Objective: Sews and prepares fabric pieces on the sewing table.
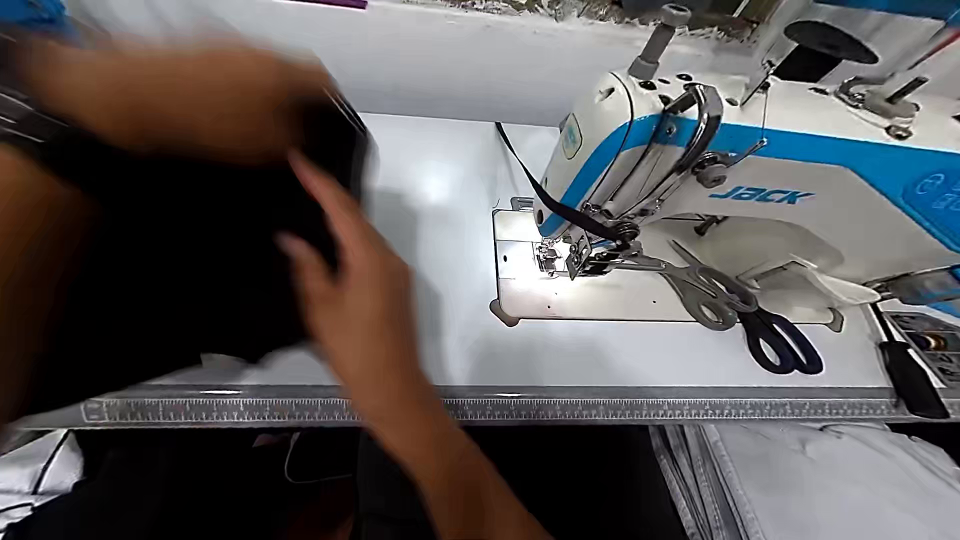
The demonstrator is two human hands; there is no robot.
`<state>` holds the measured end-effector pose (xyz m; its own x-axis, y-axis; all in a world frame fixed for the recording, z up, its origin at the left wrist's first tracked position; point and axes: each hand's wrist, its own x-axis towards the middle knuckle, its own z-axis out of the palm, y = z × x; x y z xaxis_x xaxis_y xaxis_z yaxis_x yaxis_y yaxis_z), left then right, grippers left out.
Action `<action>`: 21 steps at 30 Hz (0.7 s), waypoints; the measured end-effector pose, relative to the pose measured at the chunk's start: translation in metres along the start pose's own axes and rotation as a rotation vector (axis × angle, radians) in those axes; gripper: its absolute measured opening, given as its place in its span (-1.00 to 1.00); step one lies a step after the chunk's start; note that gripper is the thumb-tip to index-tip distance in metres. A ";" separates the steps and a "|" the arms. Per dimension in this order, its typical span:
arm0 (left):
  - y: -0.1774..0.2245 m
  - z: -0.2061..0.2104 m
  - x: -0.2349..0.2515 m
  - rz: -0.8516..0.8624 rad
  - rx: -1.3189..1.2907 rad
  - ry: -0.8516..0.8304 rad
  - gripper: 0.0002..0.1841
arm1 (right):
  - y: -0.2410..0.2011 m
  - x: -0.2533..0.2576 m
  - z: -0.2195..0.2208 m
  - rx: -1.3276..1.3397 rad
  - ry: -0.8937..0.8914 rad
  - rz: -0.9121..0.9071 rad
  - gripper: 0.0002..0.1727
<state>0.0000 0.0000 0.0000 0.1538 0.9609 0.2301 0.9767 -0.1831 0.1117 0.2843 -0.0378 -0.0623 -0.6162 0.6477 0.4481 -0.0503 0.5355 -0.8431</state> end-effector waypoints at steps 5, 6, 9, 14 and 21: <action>0.119 0.140 0.061 0.080 -0.333 -0.098 -0.81 | 0.083 -0.043 -0.091 -0.424 -0.044 0.438 -0.56; 0.128 0.144 0.065 0.099 -0.292 -0.040 -0.77 | 0.082 -0.041 -0.099 -0.452 -0.049 0.498 -0.52; 0.151 0.122 0.056 0.164 -0.053 0.189 -0.70 | 0.078 -0.029 -0.106 -0.467 -0.104 0.596 -0.41; 0.159 0.139 0.014 0.167 -0.030 0.072 -0.61 | 0.079 -0.025 -0.107 -0.454 -0.161 0.600 -0.43; 0.177 0.156 0.054 -0.005 0.008 -0.122 -0.42 | 0.095 -0.032 -0.156 -0.512 -0.189 0.523 -0.38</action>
<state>0.2046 0.0520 -0.1188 0.1653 0.9801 0.1097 0.9786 -0.1768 0.1050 0.4218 0.0773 -0.1101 -0.5861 0.8072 -0.0703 0.6287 0.3983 -0.6679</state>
